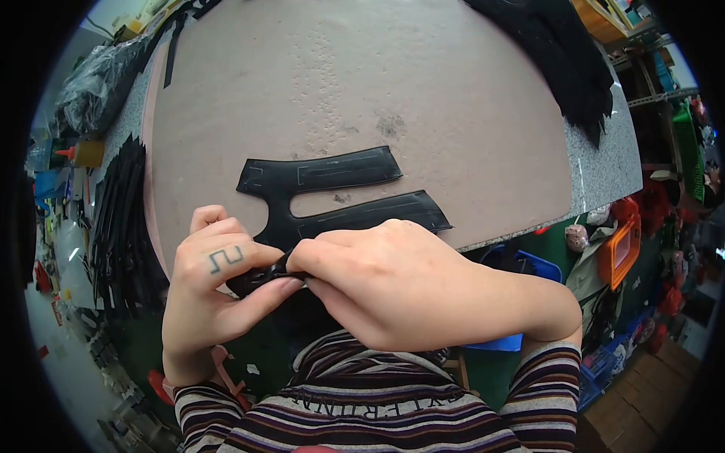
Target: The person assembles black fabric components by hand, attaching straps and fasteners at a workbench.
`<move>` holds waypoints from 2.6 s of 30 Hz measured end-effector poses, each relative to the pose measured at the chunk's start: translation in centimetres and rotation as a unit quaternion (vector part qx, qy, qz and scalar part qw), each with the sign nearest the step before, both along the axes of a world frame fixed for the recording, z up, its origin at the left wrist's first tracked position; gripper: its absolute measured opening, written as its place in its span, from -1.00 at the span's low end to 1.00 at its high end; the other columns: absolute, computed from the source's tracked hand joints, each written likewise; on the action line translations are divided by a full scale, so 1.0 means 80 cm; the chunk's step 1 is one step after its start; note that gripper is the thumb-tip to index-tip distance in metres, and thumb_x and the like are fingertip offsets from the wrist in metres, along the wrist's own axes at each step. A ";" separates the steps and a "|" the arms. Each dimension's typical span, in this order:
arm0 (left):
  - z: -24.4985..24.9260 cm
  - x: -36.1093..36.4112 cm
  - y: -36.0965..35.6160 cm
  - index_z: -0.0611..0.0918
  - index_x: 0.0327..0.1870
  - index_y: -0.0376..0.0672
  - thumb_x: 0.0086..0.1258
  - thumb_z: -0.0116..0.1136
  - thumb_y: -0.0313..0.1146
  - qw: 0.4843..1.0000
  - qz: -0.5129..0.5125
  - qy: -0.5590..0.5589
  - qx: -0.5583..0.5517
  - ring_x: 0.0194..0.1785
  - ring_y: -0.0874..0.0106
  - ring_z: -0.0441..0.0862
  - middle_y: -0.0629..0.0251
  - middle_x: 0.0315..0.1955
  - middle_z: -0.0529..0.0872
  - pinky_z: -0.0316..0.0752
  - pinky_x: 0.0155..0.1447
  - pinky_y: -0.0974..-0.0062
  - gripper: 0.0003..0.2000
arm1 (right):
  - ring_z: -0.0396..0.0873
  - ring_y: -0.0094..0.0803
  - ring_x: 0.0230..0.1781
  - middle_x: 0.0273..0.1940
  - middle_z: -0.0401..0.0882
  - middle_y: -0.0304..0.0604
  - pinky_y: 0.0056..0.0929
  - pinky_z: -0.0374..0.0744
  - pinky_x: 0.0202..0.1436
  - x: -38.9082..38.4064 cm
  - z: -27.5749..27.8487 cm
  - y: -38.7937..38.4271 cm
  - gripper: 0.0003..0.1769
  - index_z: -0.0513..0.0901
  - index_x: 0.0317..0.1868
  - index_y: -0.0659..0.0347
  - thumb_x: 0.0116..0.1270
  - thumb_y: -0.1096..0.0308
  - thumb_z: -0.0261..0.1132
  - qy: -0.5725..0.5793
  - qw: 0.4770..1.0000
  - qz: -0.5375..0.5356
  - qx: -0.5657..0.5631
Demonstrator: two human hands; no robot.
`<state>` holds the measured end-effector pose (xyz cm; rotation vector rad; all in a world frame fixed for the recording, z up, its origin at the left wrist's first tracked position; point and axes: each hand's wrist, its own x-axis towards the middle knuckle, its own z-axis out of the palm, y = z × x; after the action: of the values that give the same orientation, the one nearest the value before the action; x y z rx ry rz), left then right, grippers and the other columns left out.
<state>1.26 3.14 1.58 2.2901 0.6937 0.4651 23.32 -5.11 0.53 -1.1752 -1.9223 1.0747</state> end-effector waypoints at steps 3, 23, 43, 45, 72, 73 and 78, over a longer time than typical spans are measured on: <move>-0.006 -0.007 0.000 0.77 -0.43 -0.23 -0.06 0.59 -0.35 0.994 -0.001 -0.016 -0.111 -0.51 0.43 0.44 0.38 -0.66 0.56 0.26 -0.04 0.39 -0.77 | 0.66 -0.04 -0.45 -0.43 0.62 -0.03 -0.18 0.57 -0.44 0.011 0.009 0.001 -0.85 0.58 -0.13 0.28 0.35 0.46 0.35 0.013 0.998 0.009 -0.065; -0.028 -0.011 -0.001 0.78 -0.45 -0.20 0.05 0.52 -0.44 0.964 -0.025 -0.076 -0.252 -0.55 0.52 0.51 0.41 -0.65 0.65 0.28 -0.11 0.49 -0.89 | 0.60 -0.32 -0.57 -0.49 0.64 -0.11 -0.44 0.48 -0.50 0.010 -0.006 -0.003 -0.92 0.70 -0.25 0.34 0.32 0.49 0.40 0.102 0.982 -0.017 -0.155; -0.031 -0.049 -0.022 0.82 -0.31 -0.26 0.11 0.59 -0.33 0.911 -0.102 -0.001 -0.399 -0.39 0.35 0.68 0.24 -0.43 0.81 0.50 -0.21 0.44 -0.77 | 0.53 -0.08 -0.57 -0.55 0.51 -0.02 -0.23 0.45 -0.48 -0.018 -0.050 -0.028 -0.73 0.56 -0.31 0.29 0.49 0.30 0.37 0.249 0.934 0.130 -0.220; -0.016 -0.054 -0.051 0.85 -0.26 -0.23 0.12 0.62 -0.36 0.888 -0.154 -0.017 -0.432 -0.41 0.37 0.69 0.25 -0.40 0.83 0.51 -0.24 0.45 -0.78 | 0.54 -0.07 -0.54 -0.56 0.49 -0.02 -0.22 0.48 -0.46 -0.030 -0.041 -0.066 -0.76 0.55 -0.31 0.26 0.50 0.33 0.35 0.327 0.895 0.144 -0.268; -0.074 -0.015 0.002 0.67 -0.26 -0.32 0.11 0.51 -0.54 0.973 0.159 0.079 -0.150 -0.29 0.39 0.61 0.23 -0.32 0.63 0.55 -0.19 0.48 -0.77 | 0.68 -0.15 -0.53 -0.53 0.64 -0.09 -0.29 0.60 -0.45 0.035 -0.076 0.049 -0.81 0.63 -0.35 0.24 0.35 0.37 0.46 -0.051 0.987 -0.031 -0.152; -0.073 -0.013 0.002 0.67 -0.27 -0.32 0.10 0.51 -0.55 0.972 0.163 0.083 -0.150 -0.29 0.39 0.61 0.23 -0.32 0.63 0.54 -0.19 0.48 -0.77 | 0.68 -0.14 -0.53 -0.54 0.64 -0.09 -0.29 0.60 -0.45 0.036 -0.076 0.049 -0.81 0.63 -0.35 0.24 0.34 0.38 0.46 -0.049 0.986 -0.030 -0.157; -0.066 -0.005 0.001 0.65 -0.26 -0.32 0.08 0.49 -0.56 0.964 0.174 0.117 -0.164 -0.29 0.39 0.58 0.23 -0.32 0.61 0.50 -0.20 0.49 -0.75 | 0.67 -0.04 -0.54 -0.57 0.62 -0.02 -0.22 0.61 -0.44 0.037 -0.077 0.054 -0.78 0.58 -0.39 0.28 0.32 0.40 0.45 -0.062 0.986 -0.020 -0.154</move>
<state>0.85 3.25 -3.70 1.9287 1.2079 0.2156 26.32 -0.79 -5.63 -1.4745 -1.8606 1.3393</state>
